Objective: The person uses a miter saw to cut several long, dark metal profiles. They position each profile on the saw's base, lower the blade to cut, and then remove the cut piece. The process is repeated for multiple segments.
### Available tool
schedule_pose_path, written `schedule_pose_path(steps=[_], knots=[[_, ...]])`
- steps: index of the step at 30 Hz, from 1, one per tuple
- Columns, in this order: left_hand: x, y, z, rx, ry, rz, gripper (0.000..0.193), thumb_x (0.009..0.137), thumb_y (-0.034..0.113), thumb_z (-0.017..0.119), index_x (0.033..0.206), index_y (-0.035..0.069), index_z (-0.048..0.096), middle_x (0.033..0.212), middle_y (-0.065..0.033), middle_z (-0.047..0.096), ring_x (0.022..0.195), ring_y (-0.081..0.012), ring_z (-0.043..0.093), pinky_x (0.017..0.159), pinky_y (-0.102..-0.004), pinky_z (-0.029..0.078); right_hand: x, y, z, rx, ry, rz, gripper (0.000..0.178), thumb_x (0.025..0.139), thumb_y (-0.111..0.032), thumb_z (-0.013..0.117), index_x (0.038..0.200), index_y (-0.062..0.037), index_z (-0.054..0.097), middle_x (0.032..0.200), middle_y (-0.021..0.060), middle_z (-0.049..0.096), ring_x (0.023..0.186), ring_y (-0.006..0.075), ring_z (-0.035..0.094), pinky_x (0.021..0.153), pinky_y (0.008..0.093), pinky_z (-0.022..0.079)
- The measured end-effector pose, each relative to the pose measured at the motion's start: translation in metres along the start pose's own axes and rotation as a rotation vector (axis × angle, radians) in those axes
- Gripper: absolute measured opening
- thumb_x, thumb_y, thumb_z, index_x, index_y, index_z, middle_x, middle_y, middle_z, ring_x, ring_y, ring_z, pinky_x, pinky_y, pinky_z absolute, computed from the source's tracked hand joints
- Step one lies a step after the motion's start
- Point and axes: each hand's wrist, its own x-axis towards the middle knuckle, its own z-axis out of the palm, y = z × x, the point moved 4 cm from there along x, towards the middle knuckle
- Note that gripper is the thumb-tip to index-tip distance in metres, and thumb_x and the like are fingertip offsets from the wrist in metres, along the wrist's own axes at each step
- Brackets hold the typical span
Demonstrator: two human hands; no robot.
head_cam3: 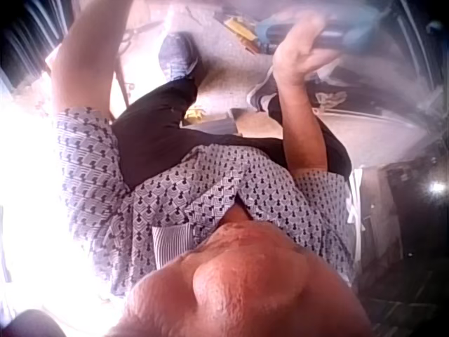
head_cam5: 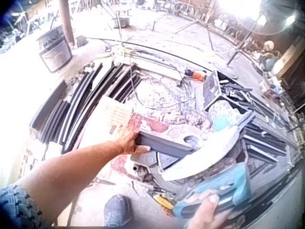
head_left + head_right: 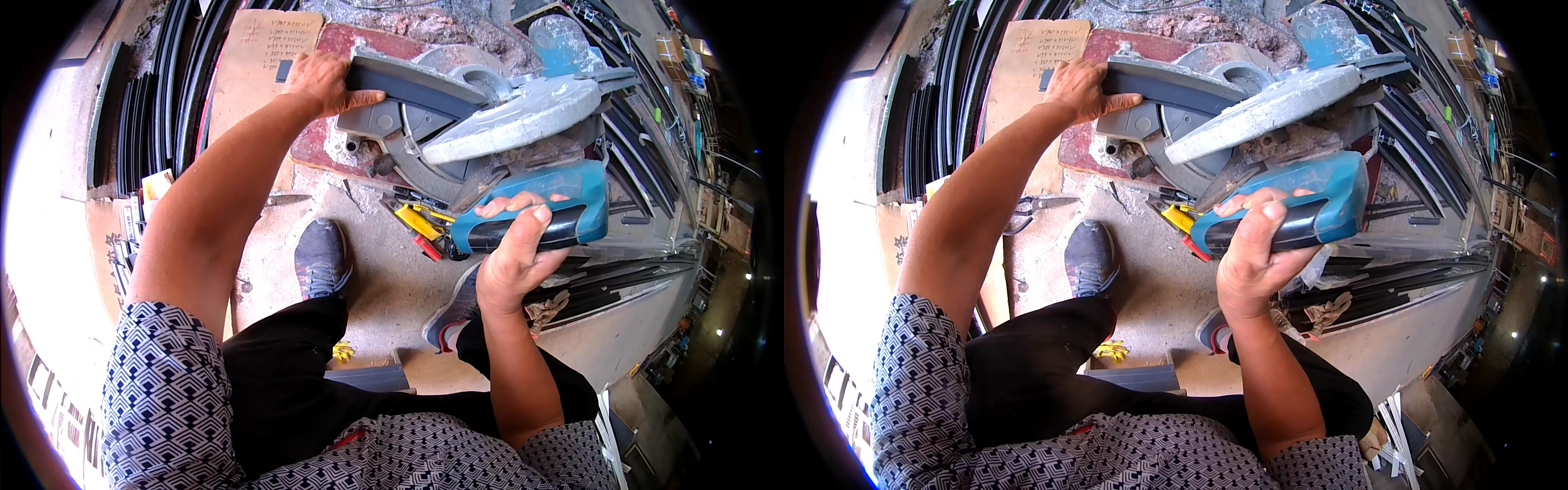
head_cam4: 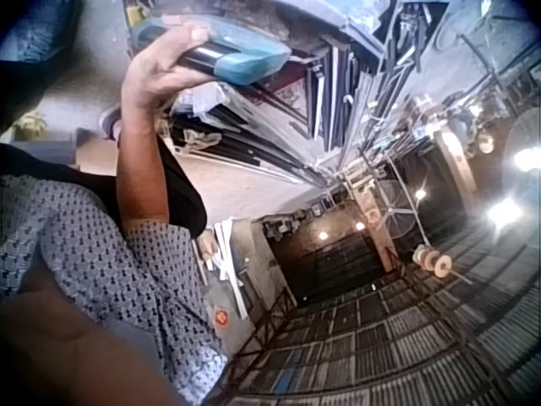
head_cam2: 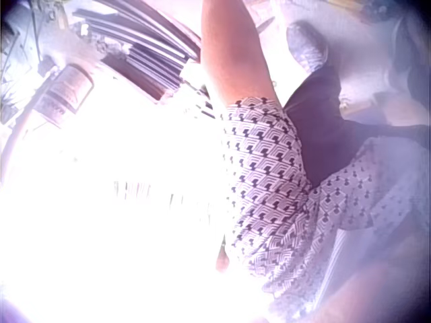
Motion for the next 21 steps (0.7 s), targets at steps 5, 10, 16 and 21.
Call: schedule_pose_path(steps=[5, 10, 16, 21], knots=[[0.0031, -0.0033, -0.0086, 0.002, -0.009, 0.010, 0.103, 0.077, 0.095, 0.056, 0.118, 0.002, 0.073, 0.119, -0.0176, 0.071, 0.123, -0.0332, 0.062, 0.109, -0.0499, 0.040, -0.0006, 0.0022, 0.0052, 0.014, -0.003, -0.028, 0.033, 0.106, -0.018, 0.051, 0.131, -0.0003, 0.039, 0.091, 0.0124, 0.056, 0.070, 0.0215, 0.057, 0.073, 0.0440, 0.057], [0.0011, -0.0020, -0.0058, -0.007, 0.010, 0.008, 0.103, 0.077, 0.095, 0.055, 0.117, 0.002, 0.073, 0.116, -0.0174, 0.071, 0.122, -0.0333, 0.062, 0.109, -0.0503, 0.040, -0.0024, 0.0050, 0.0045, 0.016, -0.011, -0.015, 0.034, 0.107, -0.018, 0.051, 0.132, 0.0005, 0.039, 0.091, 0.0124, 0.056, 0.071, 0.0214, 0.057, 0.074, 0.0449, 0.057], [0.0030, -0.0010, -0.0069, 0.008, -0.036, 0.008, 0.105, 0.077, 0.097, 0.054, 0.119, 0.002, 0.072, 0.116, -0.0170, 0.071, 0.122, -0.0324, 0.063, 0.110, -0.0502, 0.040, -0.0051, 0.0081, 0.0039, 0.023, -0.027, -0.017, 0.035, 0.107, -0.019, 0.052, 0.133, 0.0002, 0.037, 0.091, 0.0118, 0.057, 0.073, 0.0208, 0.058, 0.076, 0.0446, 0.058], [0.0015, -0.0023, -0.0043, 0.011, 0.010, 0.012, 0.105, 0.077, 0.097, 0.053, 0.118, 0.002, 0.073, 0.116, -0.0166, 0.071, 0.122, -0.0319, 0.063, 0.109, -0.0497, 0.040, -0.0064, 0.0087, 0.0052, 0.030, -0.045, -0.025, 0.037, 0.107, -0.019, 0.053, 0.134, 0.0002, 0.035, 0.090, 0.0113, 0.057, 0.075, 0.0199, 0.059, 0.078, 0.0440, 0.058]])
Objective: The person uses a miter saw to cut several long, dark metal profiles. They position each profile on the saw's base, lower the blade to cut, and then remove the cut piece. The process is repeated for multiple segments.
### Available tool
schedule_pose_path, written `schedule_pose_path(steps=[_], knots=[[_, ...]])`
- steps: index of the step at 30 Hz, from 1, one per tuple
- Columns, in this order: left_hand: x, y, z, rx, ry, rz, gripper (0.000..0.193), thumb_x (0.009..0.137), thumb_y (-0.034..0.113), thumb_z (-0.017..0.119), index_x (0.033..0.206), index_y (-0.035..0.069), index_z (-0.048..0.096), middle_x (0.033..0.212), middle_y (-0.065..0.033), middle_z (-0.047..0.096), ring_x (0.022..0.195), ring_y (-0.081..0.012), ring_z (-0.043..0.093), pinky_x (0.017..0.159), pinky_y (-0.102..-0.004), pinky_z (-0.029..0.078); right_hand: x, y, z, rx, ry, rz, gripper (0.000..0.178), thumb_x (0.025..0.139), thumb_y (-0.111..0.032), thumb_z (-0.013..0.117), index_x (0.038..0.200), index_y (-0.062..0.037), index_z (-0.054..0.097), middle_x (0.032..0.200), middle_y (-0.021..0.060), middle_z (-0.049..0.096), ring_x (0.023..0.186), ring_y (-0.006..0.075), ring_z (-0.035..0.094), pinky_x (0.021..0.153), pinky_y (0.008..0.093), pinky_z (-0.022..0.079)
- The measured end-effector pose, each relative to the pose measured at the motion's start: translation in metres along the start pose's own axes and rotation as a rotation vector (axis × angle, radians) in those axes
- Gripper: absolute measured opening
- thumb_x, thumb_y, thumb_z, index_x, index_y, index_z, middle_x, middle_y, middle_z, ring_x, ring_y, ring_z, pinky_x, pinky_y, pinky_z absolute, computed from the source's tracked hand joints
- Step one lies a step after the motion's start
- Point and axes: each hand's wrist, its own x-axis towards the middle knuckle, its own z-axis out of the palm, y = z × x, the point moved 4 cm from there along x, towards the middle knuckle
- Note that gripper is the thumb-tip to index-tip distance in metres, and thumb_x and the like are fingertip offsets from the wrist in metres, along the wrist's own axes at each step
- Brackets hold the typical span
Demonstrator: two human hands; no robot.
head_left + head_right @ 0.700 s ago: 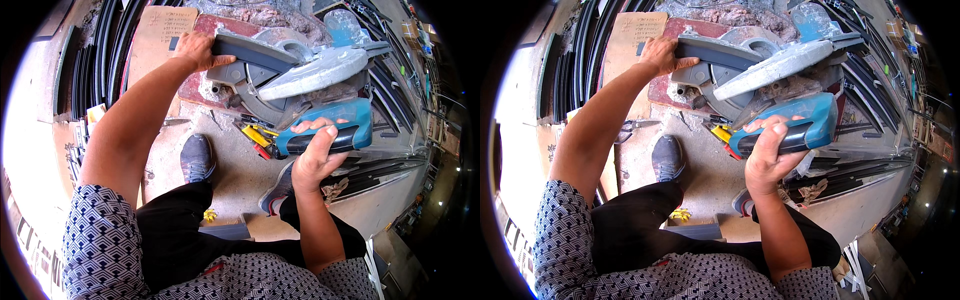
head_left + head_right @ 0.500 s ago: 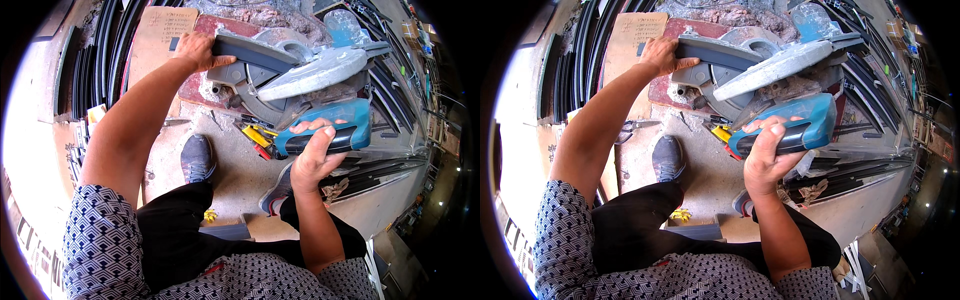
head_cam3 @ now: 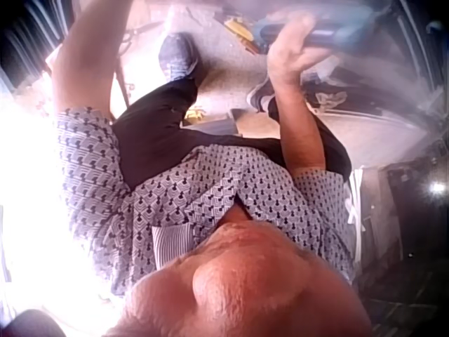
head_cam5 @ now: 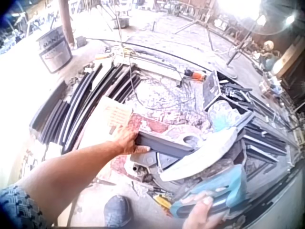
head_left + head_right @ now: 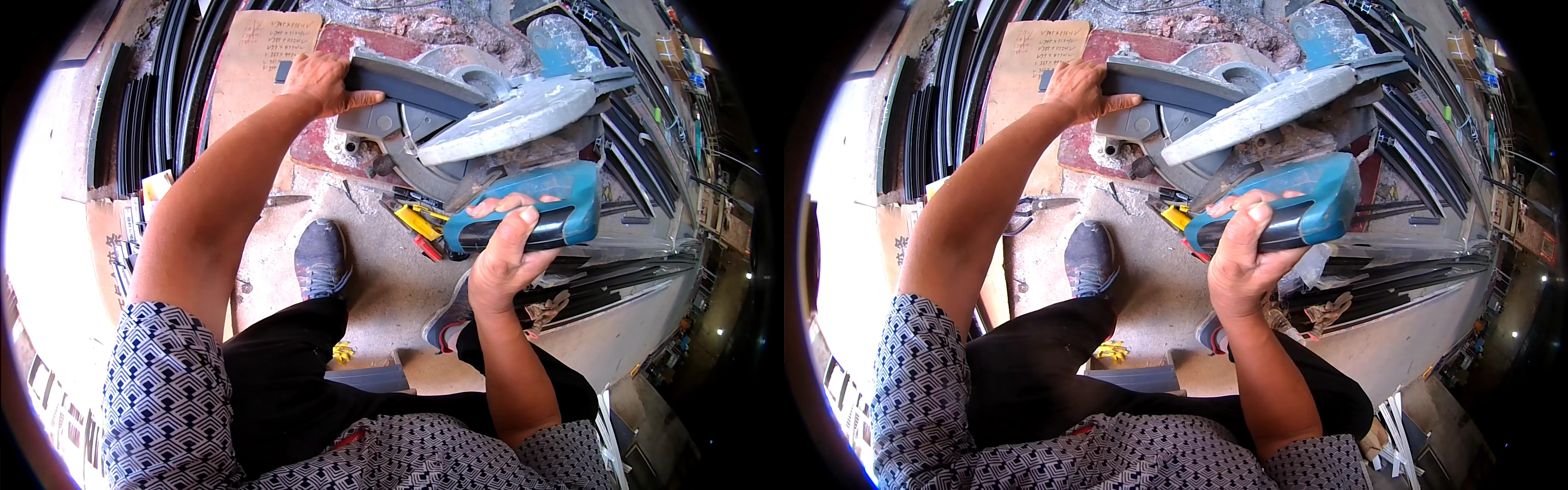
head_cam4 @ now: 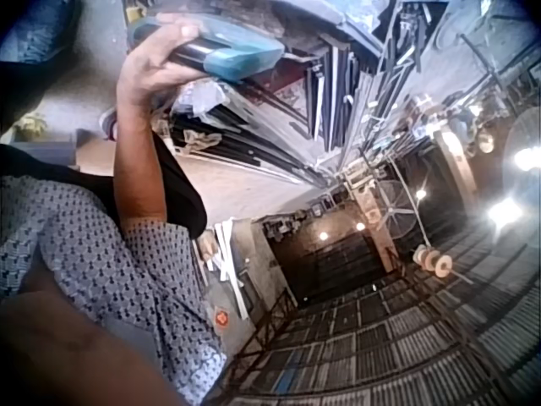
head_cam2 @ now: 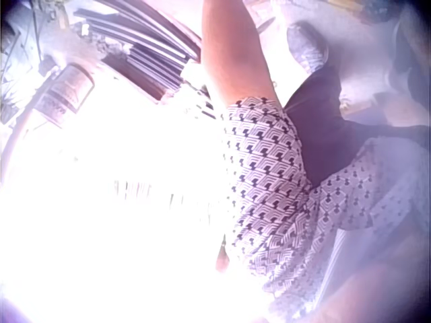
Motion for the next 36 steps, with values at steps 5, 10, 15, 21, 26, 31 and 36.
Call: schedule_pose_path(steps=[5, 10, 15, 21, 26, 31, 36], knots=[[0.001, 0.001, -0.002, 0.003, -0.016, 0.004, 0.105, 0.077, 0.097, 0.053, 0.118, 0.002, 0.073, 0.116, -0.0161, 0.071, 0.121, -0.0316, 0.063, 0.109, -0.0496, 0.041, -0.002, 0.003, 0.000, 0.006, -0.004, -0.002, 0.037, 0.107, -0.017, 0.053, 0.134, 0.0003, 0.034, 0.091, 0.0114, 0.057, 0.076, 0.0197, 0.059, 0.079, 0.0443, 0.058], [0.001, 0.002, -0.002, 0.014, -0.031, -0.002, 0.104, 0.077, 0.097, 0.053, 0.117, 0.003, 0.073, 0.115, -0.0160, 0.071, 0.120, -0.0313, 0.064, 0.107, -0.0491, 0.041, -0.004, 0.005, 0.000, 0.021, -0.006, -0.002, 0.037, 0.107, -0.016, 0.052, 0.135, -0.0008, 0.034, 0.092, 0.0119, 0.058, 0.076, 0.0201, 0.060, 0.079, 0.0452, 0.058], [0.001, 0.002, -0.003, 0.016, -0.039, -0.004, 0.104, 0.076, 0.097, 0.053, 0.115, 0.003, 0.074, 0.114, -0.0161, 0.072, 0.119, -0.0310, 0.064, 0.107, -0.0491, 0.042, -0.005, 0.006, 0.001, 0.009, 0.002, 0.000, 0.035, 0.107, -0.014, 0.052, 0.135, -0.0024, 0.034, 0.093, 0.0120, 0.058, 0.076, 0.0207, 0.059, 0.078, 0.0458, 0.058], [0.000, 0.002, -0.003, 0.019, -0.020, -0.010, 0.105, 0.076, 0.098, 0.054, 0.115, 0.003, 0.073, 0.113, -0.0162, 0.072, 0.119, -0.0311, 0.065, 0.107, -0.0488, 0.042, -0.006, 0.007, 0.003, -0.013, -0.008, -0.005, 0.035, 0.106, -0.012, 0.051, 0.135, -0.0030, 0.033, 0.093, 0.0122, 0.058, 0.076, 0.0210, 0.060, 0.079, 0.0462, 0.058], [0.004, 0.003, -0.001, 0.011, -0.161, -0.043, 0.111, 0.072, 0.101, 0.050, 0.128, 0.008, 0.071, 0.120, -0.0142, 0.071, 0.126, -0.0278, 0.064, 0.116, -0.0527, 0.034, -0.012, 0.013, 0.004, -0.041, -0.006, 0.010, 0.036, 0.105, -0.012, 0.051, 0.135, -0.0031, 0.032, 0.094, 0.0121, 0.057, 0.077, 0.0216, 0.060, 0.082, 0.0458, 0.057], [0.003, 0.003, -0.003, 0.024, -0.145, -0.043, 0.110, 0.072, 0.101, 0.051, 0.127, 0.008, 0.071, 0.120, -0.0139, 0.071, 0.126, -0.0269, 0.064, 0.116, -0.0525, 0.034, -0.015, 0.016, 0.008, -0.021, -0.009, 0.015, 0.037, 0.104, -0.011, 0.050, 0.134, -0.0032, 0.031, 0.092, 0.0117, 0.057, 0.078, 0.0222, 0.061, 0.084, 0.0469, 0.057], [0.003, 0.002, -0.003, 0.016, -0.114, -0.033, 0.109, 0.072, 0.101, 0.051, 0.125, 0.007, 0.072, 0.120, -0.0143, 0.071, 0.126, -0.0274, 0.063, 0.115, -0.0515, 0.035, -0.020, 0.022, 0.011, -0.049, -0.018, -0.010, 0.036, 0.103, -0.010, 0.049, 0.133, -0.0032, 0.029, 0.091, 0.0124, 0.058, 0.078, 0.0233, 0.062, 0.084, 0.0471, 0.056]])
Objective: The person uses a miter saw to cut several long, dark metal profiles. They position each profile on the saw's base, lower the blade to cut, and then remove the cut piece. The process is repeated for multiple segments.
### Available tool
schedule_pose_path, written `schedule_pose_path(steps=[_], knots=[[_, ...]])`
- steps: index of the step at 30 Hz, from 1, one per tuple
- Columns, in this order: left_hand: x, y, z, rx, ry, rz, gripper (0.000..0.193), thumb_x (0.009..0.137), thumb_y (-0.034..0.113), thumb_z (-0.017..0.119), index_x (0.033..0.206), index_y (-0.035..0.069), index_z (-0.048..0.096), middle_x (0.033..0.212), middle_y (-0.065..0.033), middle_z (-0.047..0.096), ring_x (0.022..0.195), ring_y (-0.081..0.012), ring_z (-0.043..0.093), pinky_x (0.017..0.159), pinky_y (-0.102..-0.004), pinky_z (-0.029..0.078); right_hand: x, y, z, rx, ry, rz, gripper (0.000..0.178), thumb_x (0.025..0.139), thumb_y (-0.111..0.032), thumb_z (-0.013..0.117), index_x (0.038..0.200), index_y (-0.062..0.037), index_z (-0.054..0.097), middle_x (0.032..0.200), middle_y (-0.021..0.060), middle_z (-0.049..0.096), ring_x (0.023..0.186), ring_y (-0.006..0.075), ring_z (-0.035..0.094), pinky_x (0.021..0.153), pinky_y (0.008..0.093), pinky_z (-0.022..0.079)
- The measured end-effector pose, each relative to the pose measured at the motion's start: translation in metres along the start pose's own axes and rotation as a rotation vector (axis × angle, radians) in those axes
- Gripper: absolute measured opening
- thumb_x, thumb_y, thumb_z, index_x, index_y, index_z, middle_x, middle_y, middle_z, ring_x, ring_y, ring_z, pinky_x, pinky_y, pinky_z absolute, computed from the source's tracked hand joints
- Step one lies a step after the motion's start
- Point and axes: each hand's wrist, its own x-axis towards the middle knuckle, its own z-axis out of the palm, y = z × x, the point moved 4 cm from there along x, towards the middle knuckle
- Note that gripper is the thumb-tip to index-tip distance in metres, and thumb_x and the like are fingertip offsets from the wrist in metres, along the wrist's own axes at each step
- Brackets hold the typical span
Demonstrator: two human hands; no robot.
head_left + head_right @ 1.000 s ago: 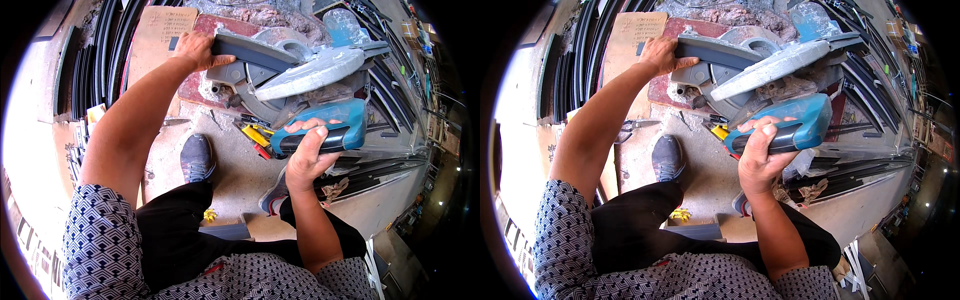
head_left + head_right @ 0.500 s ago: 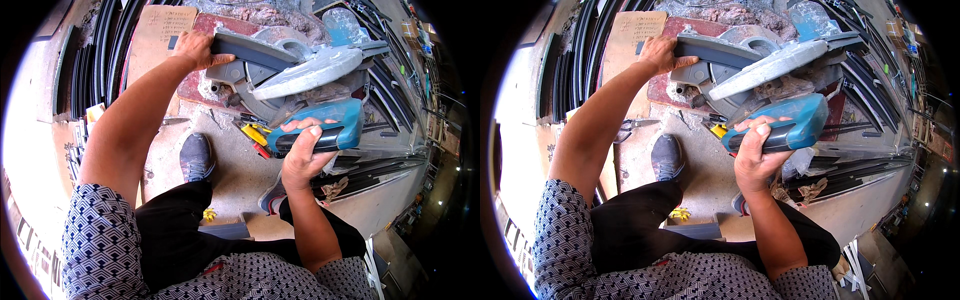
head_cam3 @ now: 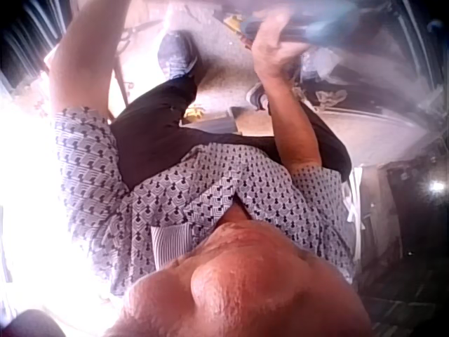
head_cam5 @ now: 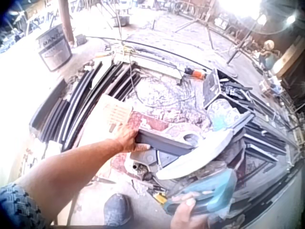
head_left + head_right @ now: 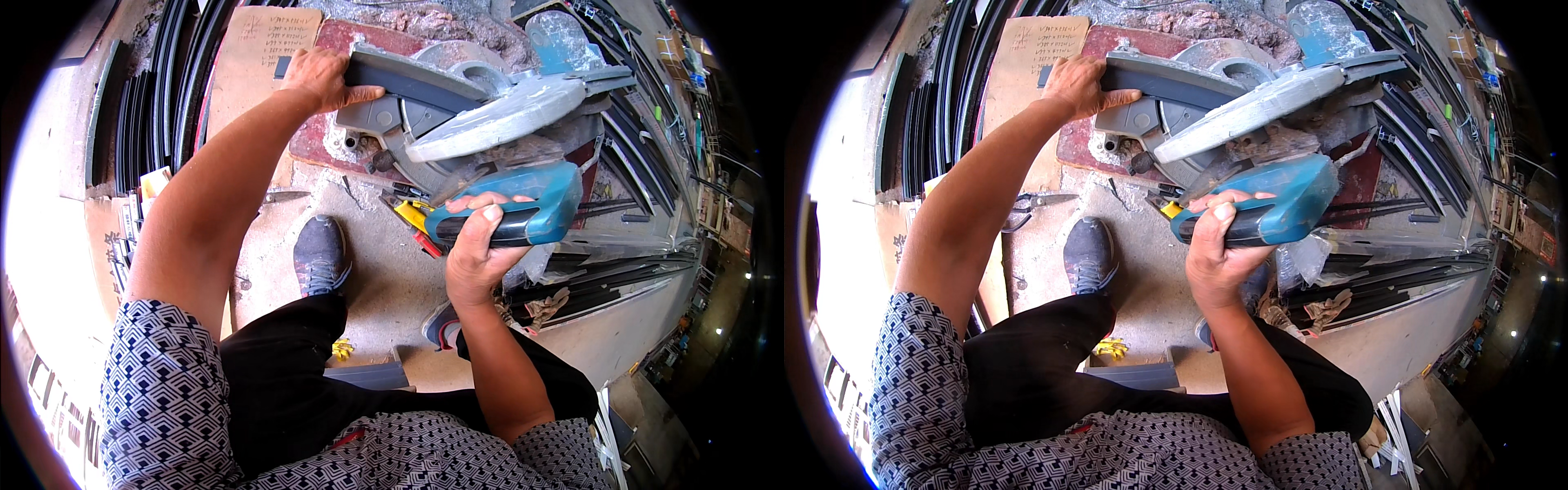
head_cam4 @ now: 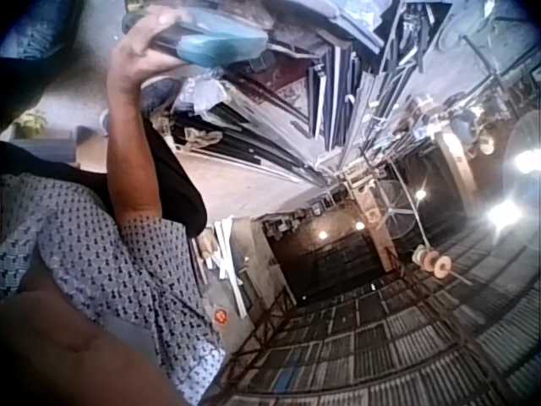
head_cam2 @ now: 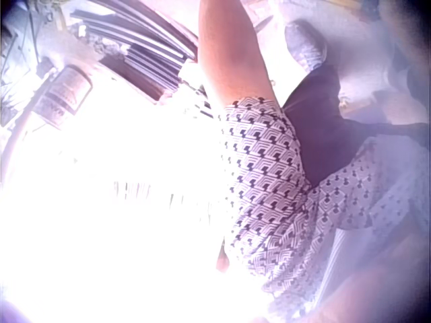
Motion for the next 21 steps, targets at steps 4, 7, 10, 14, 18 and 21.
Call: schedule_pose_path(steps=[4, 7, 10, 14, 18, 21], knots=[[-0.001, 0.000, -0.001, -0.004, 0.007, 0.003, 0.108, 0.073, 0.100, 0.052, 0.124, 0.007, 0.072, 0.120, -0.0146, 0.071, 0.125, -0.0281, 0.063, 0.114, -0.0510, 0.035, -0.003, 0.003, 0.003, -0.004, 0.003, -0.005, 0.036, 0.103, -0.009, 0.049, 0.132, -0.0030, 0.029, 0.091, 0.0133, 0.059, 0.078, 0.0236, 0.062, 0.086, 0.0472, 0.055], [0.000, 0.000, -0.002, 0.002, 0.013, 0.003, 0.108, 0.073, 0.100, 0.052, 0.124, 0.007, 0.072, 0.120, -0.0148, 0.071, 0.125, -0.0283, 0.063, 0.114, -0.0504, 0.036, -0.002, 0.003, 0.003, -0.011, -0.003, -0.008, 0.036, 0.104, -0.009, 0.048, 0.133, -0.0029, 0.029, 0.091, 0.0133, 0.058, 0.078, 0.0234, 0.062, 0.085, 0.0472, 0.055], [0.000, 0.000, 0.000, -0.005, 0.017, 0.007, 0.108, 0.074, 0.100, 0.051, 0.124, 0.007, 0.072, 0.120, -0.0148, 0.071, 0.125, -0.0285, 0.063, 0.113, -0.0499, 0.036, 0.003, -0.004, -0.002, -0.014, 0.021, 0.015, 0.037, 0.105, -0.011, 0.050, 0.136, -0.0027, 0.030, 0.092, 0.0130, 0.058, 0.077, 0.0230, 0.061, 0.083, 0.0467, 0.056], [0.002, 0.000, 0.002, -0.012, 0.063, 0.035, 0.107, 0.075, 0.099, 0.051, 0.123, 0.007, 0.073, 0.120, -0.0147, 0.071, 0.125, -0.0284, 0.063, 0.113, -0.0498, 0.036, 0.025, -0.028, -0.018, 0.037, 0.043, 0.063, 0.037, 0.109, -0.021, 0.051, 0.137, -0.0027, 0.035, 0.093, 0.0120, 0.058, 0.074, 0.0217, 0.061, 0.077, 0.0460, 0.059], [-0.002, -0.001, -0.001, -0.015, 0.030, 0.018, 0.104, 0.076, 0.098, 0.053, 0.123, 0.007, 0.073, 0.120, -0.0147, 0.071, 0.125, -0.0284, 0.063, 0.112, -0.0498, 0.037, 0.072, -0.059, -0.051, 0.045, 0.155, 0.172, 0.037, 0.108, -0.032, 0.058, 0.129, -0.0038, 0.047, 0.086, 0.0068, 0.061, 0.067, 0.0203, 0.062, 0.072, 0.0394, 0.056], [-0.001, 0.004, -0.005, -0.019, 0.005, 0.012, 0.102, 0.076, 0.096, 0.055, 0.123, 0.007, 0.072, 0.120, -0.0150, 0.071, 0.126, -0.0286, 0.063, 0.113, -0.0499, 0.037, 0.124, -0.087, -0.082, 0.104, 0.173, 0.240, 0.030, 0.106, -0.034, 0.060, 0.116, -0.0055, 0.057, 0.089, 0.0063, 0.061, 0.075, 0.0193, 0.062, 0.072, 0.0380, 0.055]])
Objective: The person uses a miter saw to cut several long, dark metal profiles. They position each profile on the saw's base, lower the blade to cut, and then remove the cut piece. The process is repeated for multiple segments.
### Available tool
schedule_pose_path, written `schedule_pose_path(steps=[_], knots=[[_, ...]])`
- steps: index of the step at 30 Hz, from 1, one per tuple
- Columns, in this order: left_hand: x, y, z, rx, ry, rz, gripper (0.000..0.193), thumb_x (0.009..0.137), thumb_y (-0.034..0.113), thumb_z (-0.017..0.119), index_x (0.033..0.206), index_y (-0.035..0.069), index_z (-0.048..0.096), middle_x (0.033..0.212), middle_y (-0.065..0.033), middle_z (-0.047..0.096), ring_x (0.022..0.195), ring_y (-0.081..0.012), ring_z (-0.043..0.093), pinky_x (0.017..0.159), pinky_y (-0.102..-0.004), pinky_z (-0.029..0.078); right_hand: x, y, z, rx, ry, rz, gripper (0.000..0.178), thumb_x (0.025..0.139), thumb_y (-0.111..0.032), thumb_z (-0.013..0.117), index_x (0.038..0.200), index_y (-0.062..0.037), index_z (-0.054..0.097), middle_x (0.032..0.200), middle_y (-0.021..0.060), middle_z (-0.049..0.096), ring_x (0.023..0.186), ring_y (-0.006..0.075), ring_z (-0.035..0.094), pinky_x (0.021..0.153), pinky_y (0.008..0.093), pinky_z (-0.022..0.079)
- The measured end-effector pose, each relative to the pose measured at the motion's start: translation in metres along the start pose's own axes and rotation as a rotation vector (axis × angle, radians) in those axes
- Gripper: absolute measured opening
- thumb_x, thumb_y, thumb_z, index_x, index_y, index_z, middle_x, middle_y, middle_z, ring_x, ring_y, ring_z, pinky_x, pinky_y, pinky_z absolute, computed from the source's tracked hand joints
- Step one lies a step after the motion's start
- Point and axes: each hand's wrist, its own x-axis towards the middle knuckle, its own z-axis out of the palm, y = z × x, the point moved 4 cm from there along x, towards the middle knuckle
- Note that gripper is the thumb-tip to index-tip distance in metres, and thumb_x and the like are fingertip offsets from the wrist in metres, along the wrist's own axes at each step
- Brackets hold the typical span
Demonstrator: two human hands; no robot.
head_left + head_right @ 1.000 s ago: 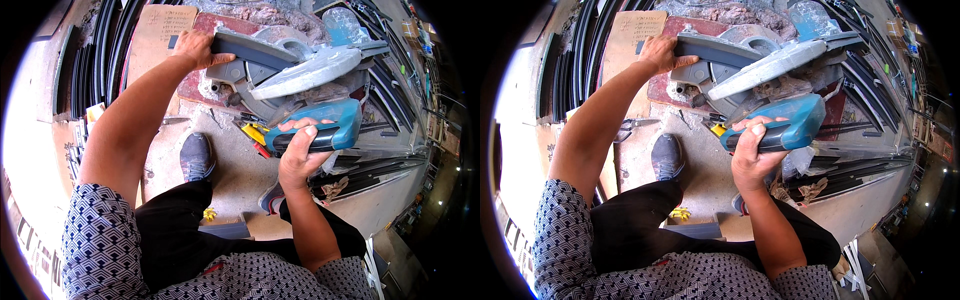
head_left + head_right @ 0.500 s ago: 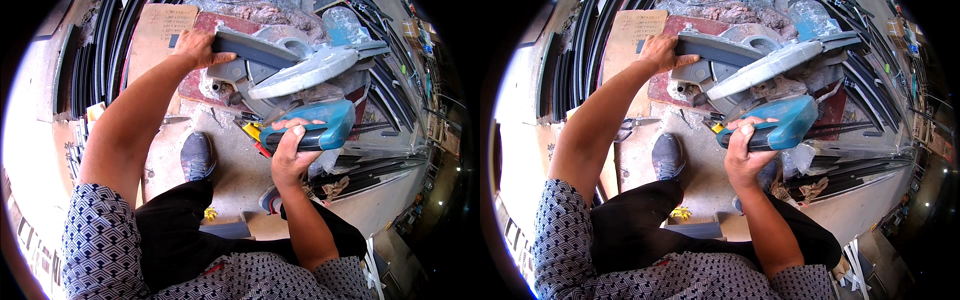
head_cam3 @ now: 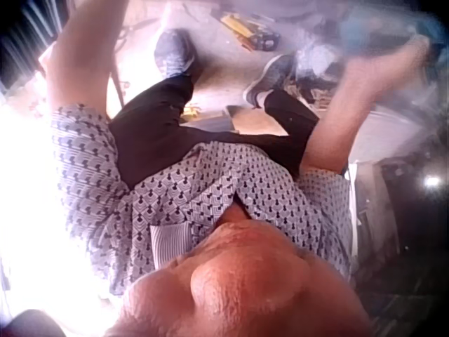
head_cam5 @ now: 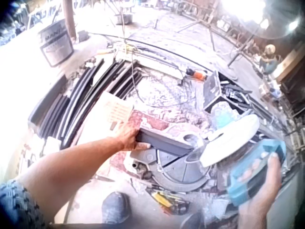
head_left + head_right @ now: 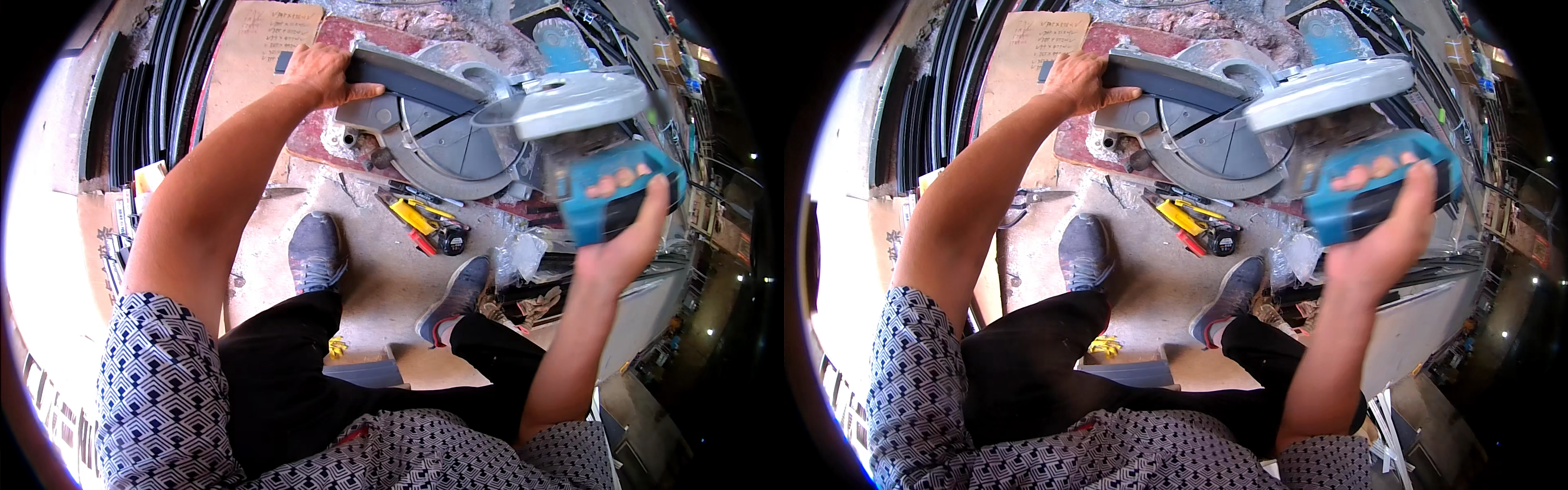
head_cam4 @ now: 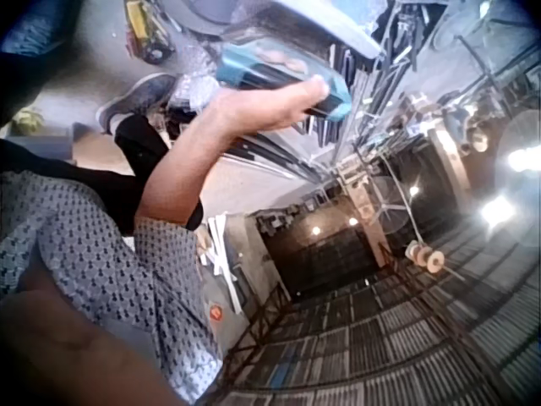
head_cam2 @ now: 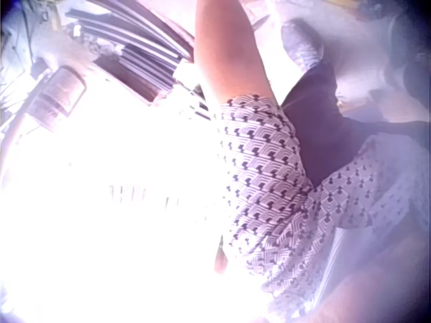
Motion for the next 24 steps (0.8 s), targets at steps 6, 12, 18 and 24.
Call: schedule_pose_path(steps=[6, 12, 18, 24], knots=[[-0.007, -0.014, 0.003, -0.031, 0.054, 0.000, 0.100, 0.078, 0.095, 0.056, 0.123, 0.007, 0.072, 0.122, -0.0156, 0.071, 0.126, -0.0302, 0.063, 0.114, -0.0506, 0.036, 0.114, -0.045, -0.037, 0.147, -0.201, 0.218, 0.032, 0.104, -0.025, 0.061, 0.107, 0.0068, 0.059, 0.090, 0.0098, 0.061, 0.079, 0.0194, 0.059, 0.074, 0.0323, 0.054], [0.000, -0.004, 0.003, -0.029, 0.051, 0.017, 0.098, 0.078, 0.093, 0.059, 0.124, 0.007, 0.072, 0.124, -0.0157, 0.071, 0.126, -0.0298, 0.063, 0.114, -0.0508, 0.036, 0.161, -0.066, -0.064, 0.162, -0.256, 0.299, 0.041, 0.103, -0.020, 0.062, 0.115, 0.0183, 0.055, 0.091, 0.0135, 0.061, 0.081, 0.0206, 0.060, 0.077, 0.0324, 0.055], [-0.005, -0.004, 0.001, -0.022, 0.070, 0.020, 0.095, 0.080, 0.091, 0.060, 0.122, 0.007, 0.073, 0.117, -0.0149, 0.074, 0.120, -0.0308, 0.066, 0.109, -0.0497, 0.040, 0.186, -0.065, -0.073, 0.174, -0.264, 0.330, 0.040, 0.101, -0.017, 0.063, 0.116, 0.0194, 0.056, 0.090, 0.0157, 0.064, 0.080, 0.0241, 0.062, 0.075, 0.0343, 0.056], [-0.015, -0.006, 0.002, -0.063, 0.105, 0.051, 0.090, 0.081, 0.089, 0.060, 0.115, 0.007, 0.076, 0.108, -0.0153, 0.076, 0.108, -0.0338, 0.071, 0.101, -0.0484, 0.046, 0.206, -0.069, -0.085, 0.162, -0.228, 0.332, 0.030, 0.101, -0.015, 0.063, 0.109, 0.0129, 0.059, 0.089, 0.0172, 0.065, 0.079, 0.0264, 0.064, 0.075, 0.0361, 0.057]])
